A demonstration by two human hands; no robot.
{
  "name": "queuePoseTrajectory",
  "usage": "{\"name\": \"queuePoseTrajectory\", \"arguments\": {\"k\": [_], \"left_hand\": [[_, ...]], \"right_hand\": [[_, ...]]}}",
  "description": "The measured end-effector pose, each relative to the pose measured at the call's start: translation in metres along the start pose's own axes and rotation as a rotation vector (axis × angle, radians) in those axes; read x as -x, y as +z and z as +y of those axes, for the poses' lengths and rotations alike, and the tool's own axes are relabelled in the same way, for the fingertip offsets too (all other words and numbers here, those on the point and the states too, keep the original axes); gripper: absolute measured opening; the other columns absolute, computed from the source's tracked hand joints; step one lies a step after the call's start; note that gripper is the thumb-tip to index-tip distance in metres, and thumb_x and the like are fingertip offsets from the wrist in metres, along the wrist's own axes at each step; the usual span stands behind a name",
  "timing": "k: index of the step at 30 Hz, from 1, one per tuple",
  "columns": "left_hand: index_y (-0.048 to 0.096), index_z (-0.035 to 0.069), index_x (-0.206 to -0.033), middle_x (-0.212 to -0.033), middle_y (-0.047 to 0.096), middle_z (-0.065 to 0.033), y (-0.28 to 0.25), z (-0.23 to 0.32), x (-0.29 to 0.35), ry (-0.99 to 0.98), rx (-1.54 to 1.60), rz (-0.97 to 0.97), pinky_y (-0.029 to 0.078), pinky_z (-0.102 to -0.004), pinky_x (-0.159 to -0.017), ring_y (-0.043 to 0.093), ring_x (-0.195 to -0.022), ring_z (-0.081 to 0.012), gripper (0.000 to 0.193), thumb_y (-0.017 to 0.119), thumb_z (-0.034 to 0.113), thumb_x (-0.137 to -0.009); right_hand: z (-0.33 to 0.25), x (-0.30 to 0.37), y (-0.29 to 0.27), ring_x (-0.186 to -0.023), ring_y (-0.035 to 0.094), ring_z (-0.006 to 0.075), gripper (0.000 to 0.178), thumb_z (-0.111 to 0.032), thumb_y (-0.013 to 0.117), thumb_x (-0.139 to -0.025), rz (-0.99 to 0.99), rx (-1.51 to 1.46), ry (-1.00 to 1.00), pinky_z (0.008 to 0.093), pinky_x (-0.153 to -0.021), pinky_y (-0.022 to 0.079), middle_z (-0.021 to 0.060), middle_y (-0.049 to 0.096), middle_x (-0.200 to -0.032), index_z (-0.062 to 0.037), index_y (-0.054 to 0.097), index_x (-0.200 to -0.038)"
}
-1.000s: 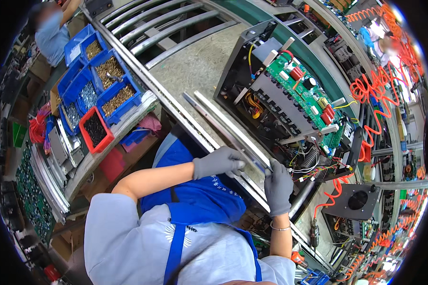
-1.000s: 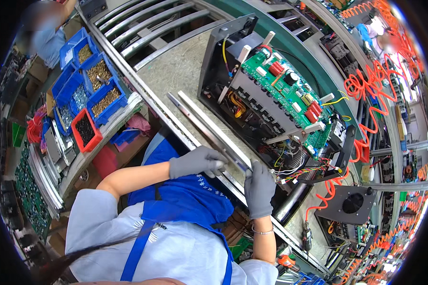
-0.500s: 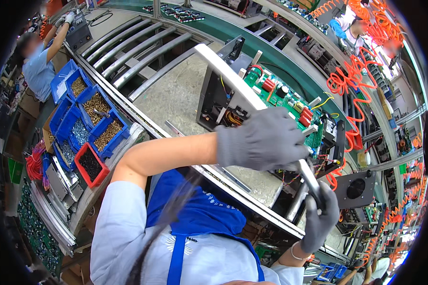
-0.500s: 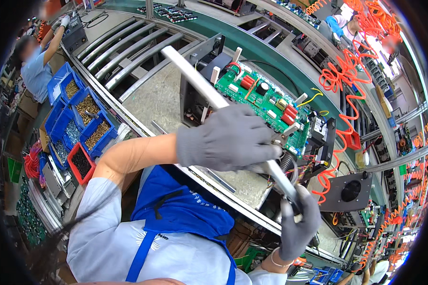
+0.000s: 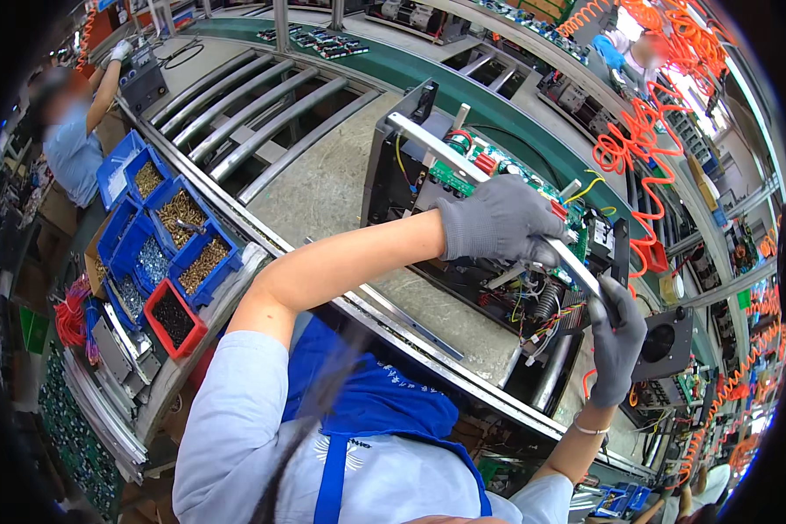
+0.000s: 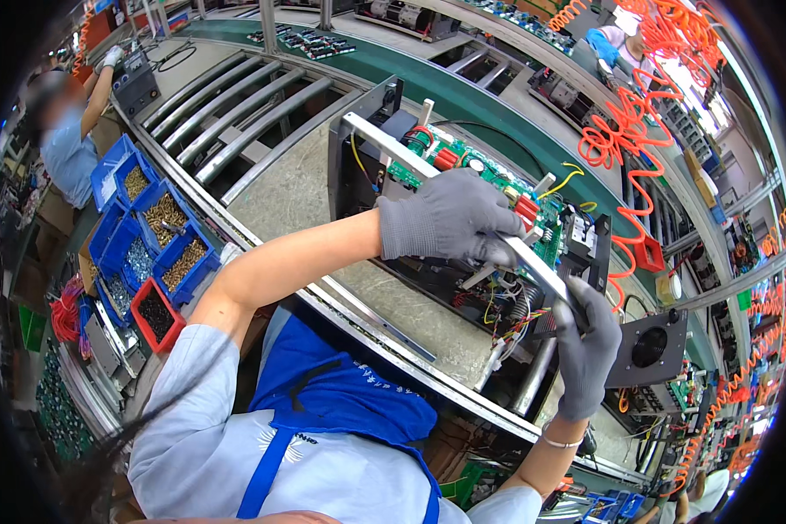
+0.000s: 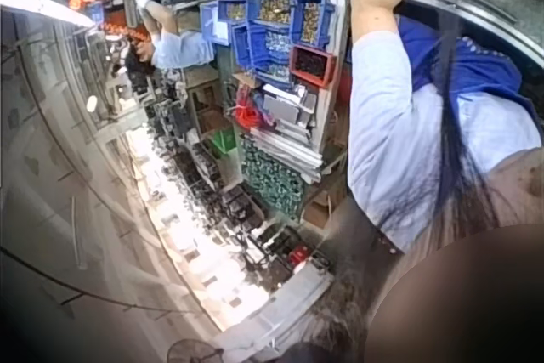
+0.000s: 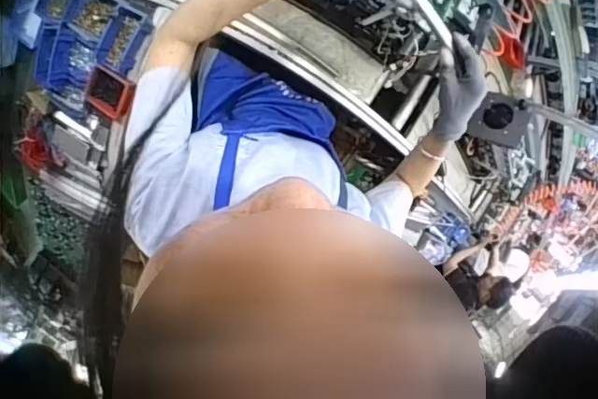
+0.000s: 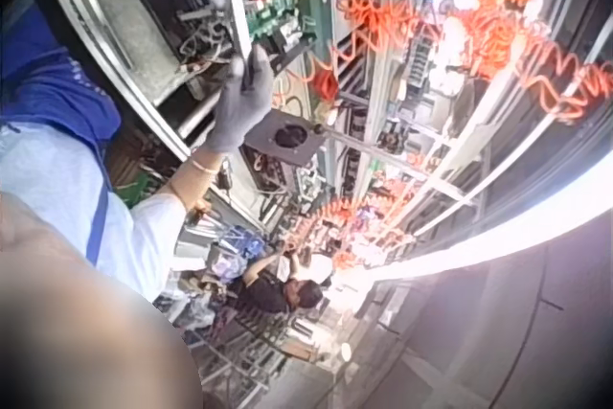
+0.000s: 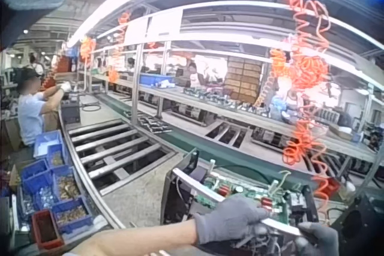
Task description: Manually assemble components and secure them into an electronic chassis using hand tools.
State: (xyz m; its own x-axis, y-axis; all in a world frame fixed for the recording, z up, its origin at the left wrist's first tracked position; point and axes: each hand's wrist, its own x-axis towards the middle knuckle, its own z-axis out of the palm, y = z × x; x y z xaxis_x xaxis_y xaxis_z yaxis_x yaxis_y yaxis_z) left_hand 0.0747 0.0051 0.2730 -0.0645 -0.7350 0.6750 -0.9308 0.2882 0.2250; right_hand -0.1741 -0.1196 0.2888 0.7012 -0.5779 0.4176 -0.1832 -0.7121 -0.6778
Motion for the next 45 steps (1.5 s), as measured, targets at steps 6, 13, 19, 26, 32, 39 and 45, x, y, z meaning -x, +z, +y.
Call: {"name": "queuePoseTrajectory", "arguments": {"k": [6,13,19,26,32,39,45], "left_hand": [[0.07,0.014,-0.096,-0.078,0.063,-0.0069,0.01,-0.019,-0.01,-0.057,-0.058,0.036,0.046,-0.0399,-0.065,0.062,-0.073,-0.0277,0.027,0.071,0.034,-0.077],[0.071,0.014,-0.103,-0.078,0.064,-0.0087,0.018,-0.022,-0.02,-0.088,-0.139,-0.015,0.047,-0.0386,-0.064,0.062,-0.073,-0.0287,0.034,0.069,0.039,-0.08],[0.071,0.013,-0.101,-0.079,0.065,-0.0096,0.025,-0.022,-0.023,-0.097,-0.174,-0.02,0.048,-0.0388,-0.064,0.063,-0.074,-0.0293,0.034,0.069,0.04,-0.08],[0.071,0.012,-0.1,-0.079,0.064,-0.01,0.029,-0.029,-0.025,-0.043,-0.194,-0.01,0.047,-0.0397,-0.064,0.062,-0.073,-0.0306,0.033,0.069,0.039,-0.08],[0.063,0.014,-0.117,-0.102,0.062,-0.0122,0.004,-0.031,-0.002,-0.053,-0.214,0.139,0.046,-0.0412,-0.081,0.06,-0.096,-0.0299,0.047,0.068,0.04,-0.078],[0.058,0.014,-0.121,-0.106,0.059,-0.0054,-0.045,0.008,0.068,0.064,-0.401,0.335,0.035,-0.0433,-0.104,0.056,-0.102,-0.0228,0.053,0.071,0.034,-0.073],[0.056,0.008,-0.122,-0.116,0.06,-0.0115,-0.136,-0.029,0.292,-0.807,-0.551,0.052,0.056,-0.0331,-0.071,0.066,-0.095,-0.0275,0.042,0.063,0.017,-0.081]], "right_hand": [[0.006,-0.019,0.011,-0.124,0.044,0.0363,0.077,-0.018,0.075,-0.073,0.315,0.474,-0.203,0.0429,-0.105,0.033,0.0195,0.049,-0.132,-0.0064,0.04,-0.14],[0.087,0.002,0.053,-0.127,0.043,0.0283,0.087,-0.013,0.078,-0.074,0.439,-0.186,0.204,0.0366,-0.108,0.034,0.0223,0.041,-0.138,0.0061,0.027,-0.143],[0.083,-0.018,0.061,-0.116,0.052,0.0238,0.066,-0.007,0.07,-0.074,0.553,-0.296,0.053,0.0342,-0.1,0.041,0.0169,0.052,-0.125,0.0021,0.043,-0.134],[0.093,-0.014,0.058,-0.118,0.05,0.0266,0.07,-0.008,0.071,-0.074,0.576,-0.116,0.003,0.0353,-0.102,0.039,0.0184,0.05,-0.128,0.0035,0.04,-0.136],[0.003,0.021,0.099,-0.133,0.036,0.0289,0.074,-0.014,0.068,-0.079,0.654,-0.403,-0.15,0.0412,-0.11,0.029,0.0199,0.039,-0.142,0.005,0.031,-0.141],[-0.023,0.098,0.147,-0.126,0.044,0.0285,0.068,-0.031,0.062,-0.09,0.325,-0.077,-0.315,0.0409,-0.104,0.037,0.0177,0.037,-0.144,0.0057,0.035,-0.139],[-0.022,0.108,0.179,-0.114,0.051,0.0297,0.062,-0.034,0.058,-0.092,0.019,-0.179,-0.252,0.0405,-0.097,0.042,0.0198,0.048,-0.132,0.0061,0.042,-0.135]]}}
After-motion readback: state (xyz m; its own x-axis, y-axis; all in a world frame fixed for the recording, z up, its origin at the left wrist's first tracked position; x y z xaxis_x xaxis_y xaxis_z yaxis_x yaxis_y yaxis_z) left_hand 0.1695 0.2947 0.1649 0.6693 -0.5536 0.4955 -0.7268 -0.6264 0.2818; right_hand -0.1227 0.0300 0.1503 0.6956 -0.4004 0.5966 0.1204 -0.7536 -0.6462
